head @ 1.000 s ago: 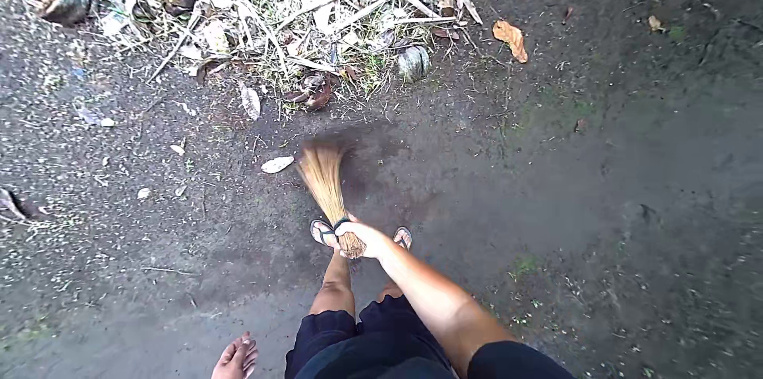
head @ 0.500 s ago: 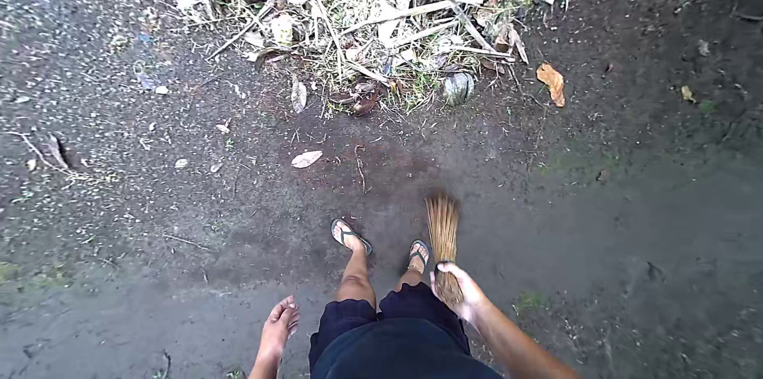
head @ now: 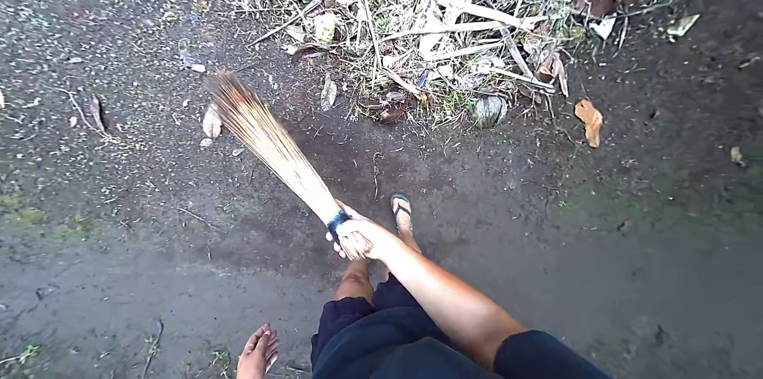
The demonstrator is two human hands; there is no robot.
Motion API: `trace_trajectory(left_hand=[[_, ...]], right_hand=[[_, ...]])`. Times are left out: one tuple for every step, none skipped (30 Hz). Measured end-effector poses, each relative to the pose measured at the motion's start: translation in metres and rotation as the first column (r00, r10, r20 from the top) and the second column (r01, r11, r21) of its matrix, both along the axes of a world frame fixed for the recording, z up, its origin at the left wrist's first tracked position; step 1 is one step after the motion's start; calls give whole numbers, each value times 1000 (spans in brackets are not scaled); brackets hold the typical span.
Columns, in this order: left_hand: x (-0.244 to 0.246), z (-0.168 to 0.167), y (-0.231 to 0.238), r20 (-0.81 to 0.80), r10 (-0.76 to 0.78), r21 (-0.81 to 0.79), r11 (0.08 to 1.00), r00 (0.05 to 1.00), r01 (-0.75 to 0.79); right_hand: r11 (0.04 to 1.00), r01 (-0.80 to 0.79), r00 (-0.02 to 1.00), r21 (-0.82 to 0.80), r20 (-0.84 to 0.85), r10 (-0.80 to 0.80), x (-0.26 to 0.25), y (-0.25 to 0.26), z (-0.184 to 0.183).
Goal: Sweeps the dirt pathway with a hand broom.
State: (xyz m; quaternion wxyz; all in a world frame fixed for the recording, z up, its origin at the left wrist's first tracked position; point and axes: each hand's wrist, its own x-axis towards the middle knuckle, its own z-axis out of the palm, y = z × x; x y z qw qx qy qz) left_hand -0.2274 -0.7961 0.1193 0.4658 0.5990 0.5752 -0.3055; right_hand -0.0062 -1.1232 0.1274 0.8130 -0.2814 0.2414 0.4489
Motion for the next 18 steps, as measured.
trace_trajectory(left_hand=[[5, 1, -9, 11, 20, -1, 1000, 1000, -20], [11, 2, -19, 25, 43, -5, 999, 999, -43], [18, 2, -31, 40, 66, -12, 998, 997, -66], [24, 2, -44, 50, 85, -21, 996, 995, -84], [29, 2, -55, 57, 103, -30, 994, 993, -101], [34, 0, -67, 63, 120, -35, 992, 991, -118], [38, -1, -80, 70, 144, -40, 989, 987, -142], [42, -2, -93, 74, 171, -45, 985, 983, -168], [47, -2, -108, 72, 192, -53, 981, 979, -189], [51, 0, -122, 61, 210, -58, 977, 976, -207], [54, 2, -136, 51, 225, -61, 973, 973, -222], [57, 5, -150, 46, 236, -64, 970, 971, -233], [60, 8, -163, 44, 243, -66, 968, 969, -240], [63, 13, -174, 45, 250, -68, 967, 967, -247], [67, 16, -185, 52, 259, -70, 964, 965, -255], [69, 19, -194, 62, 271, -68, 961, 961, -267], [70, 22, -201, 66, 285, -63, 958, 956, -281], [69, 26, -208, 66, 300, -51, 954, 952, -297]], right_hand=[[999, 22, 1000, -27, -15, -22, -7, -14, 17], [997, 61, 997, -53, -37, -63, -17, -30, 33], [990, 108, 990, -88, -78, -115, -27, -49, 48], [978, 165, 976, -130, -125, -181, -37, -68, 61], [960, 220, 952, -175, -174, -250, -46, -85, 72], [937, 267, 921, -226, -226, -317, -49, -100, 82], [908, 315, 879, -277, -276, -389, -49, -114, 86], [874, 358, 828, -328, -321, -459, -45, -126, 83], [836, 377, 774, -400, -359, -521, -36, -137, 76], [799, 367, 729, -476, -387, -565, -24, -147, 64], [762, 349, 694, -545, -396, -601, -10, -156, 49], [738, 332, 680, -587, -394, -619, 5, -163, 30], [732, 325, 685, -598, -385, -618, 21, -165, 12], [745, 326, 710, -583, -370, -600, 40, -162, -5], [772, 327, 747, -545, -351, -564, 64, -152, -16], [813, 326, 790, -483, -333, -515, 93, -135, -20], [858, 316, 826, -406, -327, -459, 125, -114, -19], [894, 296, 852, -338, -330, -407, 156, -92, -13]])
